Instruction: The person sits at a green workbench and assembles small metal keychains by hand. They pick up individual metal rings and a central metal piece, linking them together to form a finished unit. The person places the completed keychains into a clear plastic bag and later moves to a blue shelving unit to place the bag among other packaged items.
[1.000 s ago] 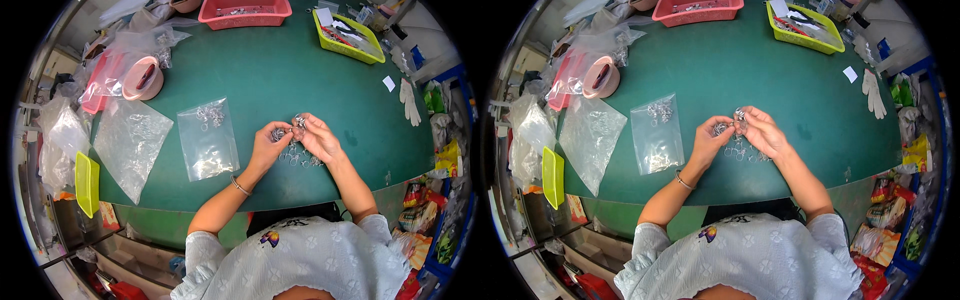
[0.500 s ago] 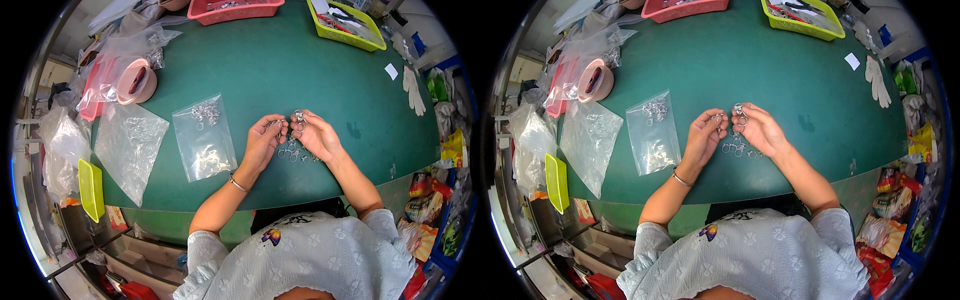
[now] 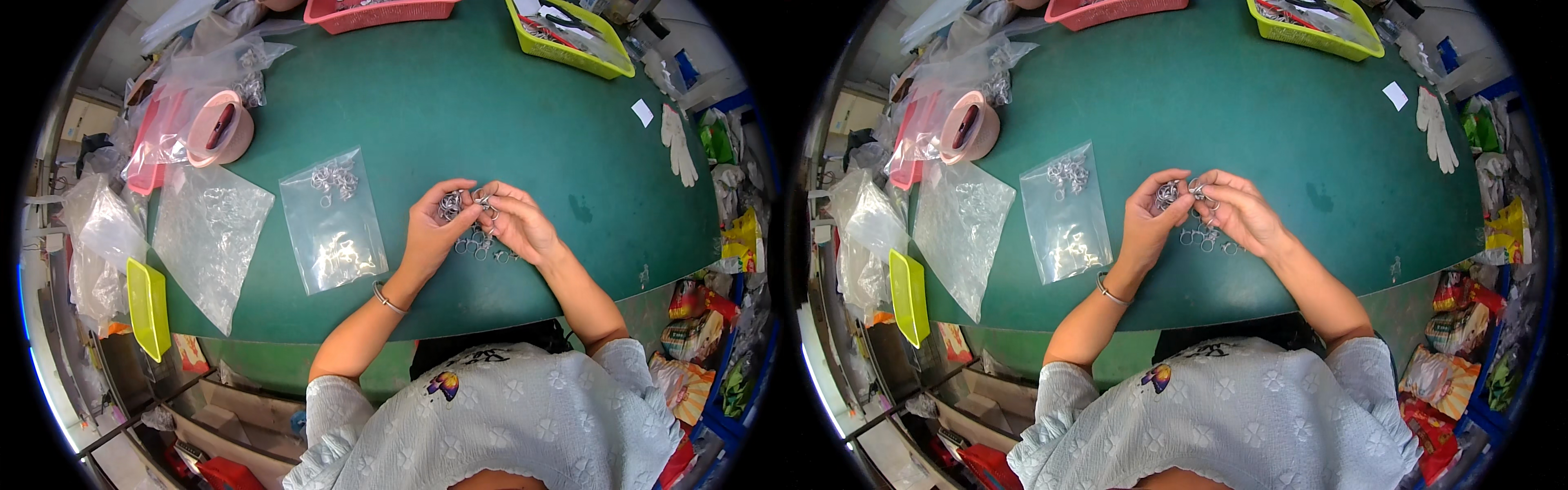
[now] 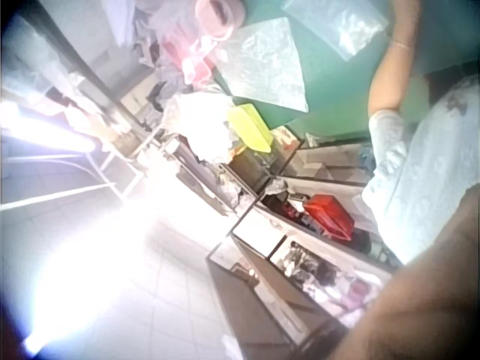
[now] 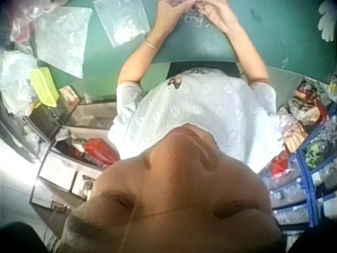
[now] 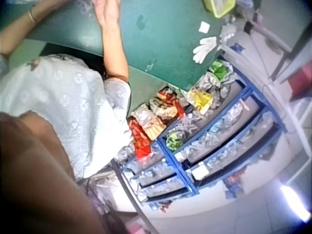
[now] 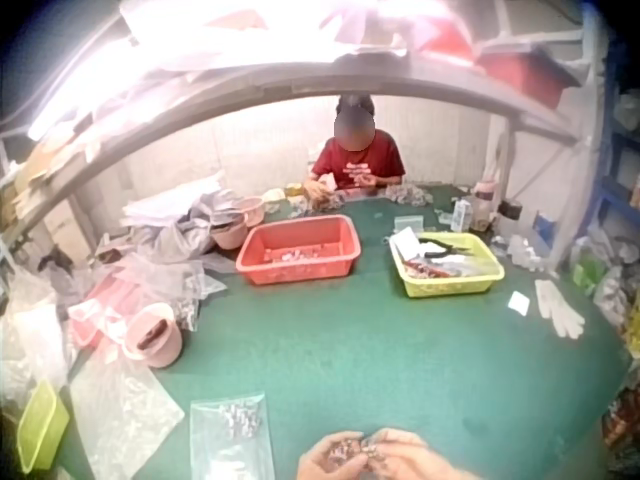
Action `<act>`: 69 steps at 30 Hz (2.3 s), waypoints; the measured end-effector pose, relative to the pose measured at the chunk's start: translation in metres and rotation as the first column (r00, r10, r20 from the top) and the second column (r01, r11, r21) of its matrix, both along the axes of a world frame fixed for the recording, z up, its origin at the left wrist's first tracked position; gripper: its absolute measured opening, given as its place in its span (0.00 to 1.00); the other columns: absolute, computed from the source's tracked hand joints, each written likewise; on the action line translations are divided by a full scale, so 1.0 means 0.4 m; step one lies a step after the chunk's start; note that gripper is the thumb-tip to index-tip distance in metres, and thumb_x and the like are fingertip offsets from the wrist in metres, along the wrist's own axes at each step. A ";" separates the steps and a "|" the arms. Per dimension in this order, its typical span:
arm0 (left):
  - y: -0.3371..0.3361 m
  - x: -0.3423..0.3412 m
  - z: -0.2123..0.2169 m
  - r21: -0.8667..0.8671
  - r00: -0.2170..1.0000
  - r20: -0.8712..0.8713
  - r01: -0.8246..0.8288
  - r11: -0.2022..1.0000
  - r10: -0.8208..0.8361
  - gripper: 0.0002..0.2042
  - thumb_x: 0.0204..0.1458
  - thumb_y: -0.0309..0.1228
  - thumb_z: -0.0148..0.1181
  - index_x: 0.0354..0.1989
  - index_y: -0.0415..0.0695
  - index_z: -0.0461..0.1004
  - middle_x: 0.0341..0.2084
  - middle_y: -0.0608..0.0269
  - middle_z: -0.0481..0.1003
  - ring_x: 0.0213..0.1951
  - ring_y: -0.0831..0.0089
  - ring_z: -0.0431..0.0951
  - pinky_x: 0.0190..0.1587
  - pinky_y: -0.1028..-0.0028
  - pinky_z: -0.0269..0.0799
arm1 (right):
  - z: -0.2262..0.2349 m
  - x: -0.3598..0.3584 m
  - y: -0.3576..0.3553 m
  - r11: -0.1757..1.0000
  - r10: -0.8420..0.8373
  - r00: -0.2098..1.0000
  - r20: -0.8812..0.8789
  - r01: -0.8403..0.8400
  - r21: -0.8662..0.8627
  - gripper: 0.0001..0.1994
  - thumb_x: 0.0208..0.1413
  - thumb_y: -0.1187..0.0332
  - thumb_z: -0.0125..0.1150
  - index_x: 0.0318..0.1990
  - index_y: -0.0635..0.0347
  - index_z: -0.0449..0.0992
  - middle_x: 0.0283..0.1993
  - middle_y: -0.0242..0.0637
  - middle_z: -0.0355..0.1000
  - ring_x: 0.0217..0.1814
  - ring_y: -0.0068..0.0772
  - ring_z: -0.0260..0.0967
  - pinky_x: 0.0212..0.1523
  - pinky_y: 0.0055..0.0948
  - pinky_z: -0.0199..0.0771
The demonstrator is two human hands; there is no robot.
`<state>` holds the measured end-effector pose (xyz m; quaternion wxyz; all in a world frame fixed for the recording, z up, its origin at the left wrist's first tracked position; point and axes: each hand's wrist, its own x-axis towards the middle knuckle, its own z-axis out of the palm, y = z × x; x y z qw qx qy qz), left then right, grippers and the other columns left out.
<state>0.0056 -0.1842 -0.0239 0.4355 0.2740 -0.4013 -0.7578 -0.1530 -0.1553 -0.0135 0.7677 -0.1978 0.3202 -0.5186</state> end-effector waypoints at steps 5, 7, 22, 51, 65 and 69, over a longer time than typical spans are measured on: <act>-0.011 -0.001 0.008 -0.247 0.987 0.161 0.012 0.969 0.029 0.11 0.47 0.19 0.57 0.40 0.36 0.72 0.31 0.66 0.67 0.32 0.82 0.68 0.35 0.83 0.67 | 0.000 -0.005 0.002 1.000 0.015 0.999 -0.039 -0.016 -0.007 0.06 0.55 0.71 0.50 0.36 0.62 0.70 0.33 0.33 0.67 0.27 0.19 0.61 0.25 0.17 0.60; -0.015 0.001 0.006 -0.254 0.986 0.163 0.021 0.967 0.021 0.10 0.47 0.19 0.57 0.39 0.36 0.72 0.30 0.68 0.67 0.31 0.83 0.68 0.34 0.84 0.67 | -0.004 -0.007 0.003 0.999 0.031 0.999 -0.033 -0.032 -0.030 0.06 0.55 0.70 0.49 0.36 0.62 0.70 0.32 0.33 0.67 0.26 0.19 0.60 0.25 0.17 0.59; -0.002 0.005 0.004 -0.116 0.978 0.193 -0.059 0.991 0.081 0.05 0.50 0.22 0.55 0.33 0.34 0.71 0.23 0.66 0.69 0.21 0.86 0.63 0.20 0.86 0.55 | 0.000 0.000 0.014 0.991 -0.013 0.990 -0.139 -0.005 -0.131 0.09 0.58 0.65 0.49 0.37 0.63 0.69 0.29 0.32 0.66 0.20 0.18 0.53 0.21 0.17 0.53; -0.008 0.013 0.011 0.126 0.970 -0.237 0.085 0.988 -0.053 0.06 0.55 0.29 0.49 0.29 0.40 0.65 0.30 0.63 0.66 0.23 0.81 0.62 0.20 0.84 0.54 | 0.003 -0.011 0.019 0.991 0.088 0.996 -0.027 -0.090 -0.095 0.09 0.56 0.68 0.53 0.41 0.62 0.69 0.29 0.31 0.66 0.21 0.15 0.55 0.20 0.15 0.53; -0.007 0.007 0.032 0.194 0.998 -0.013 0.057 0.979 -0.056 0.07 0.52 0.28 0.54 0.36 0.39 0.68 0.22 0.67 0.66 0.20 0.84 0.63 0.18 0.85 0.56 | 0.003 -0.009 0.016 0.991 0.131 0.991 -0.009 -0.131 -0.010 0.09 0.55 0.71 0.52 0.42 0.63 0.68 0.29 0.30 0.66 0.21 0.15 0.54 0.20 0.15 0.53; -0.015 0.020 0.003 0.143 0.983 0.053 0.167 0.975 -0.176 0.09 0.52 0.31 0.55 0.39 0.40 0.69 0.27 0.68 0.69 0.24 0.85 0.64 0.21 0.85 0.57 | 0.001 -0.012 0.013 0.989 0.143 0.985 -0.094 -0.146 -0.019 0.08 0.55 0.73 0.52 0.42 0.63 0.68 0.30 0.32 0.68 0.20 0.15 0.54 0.18 0.14 0.52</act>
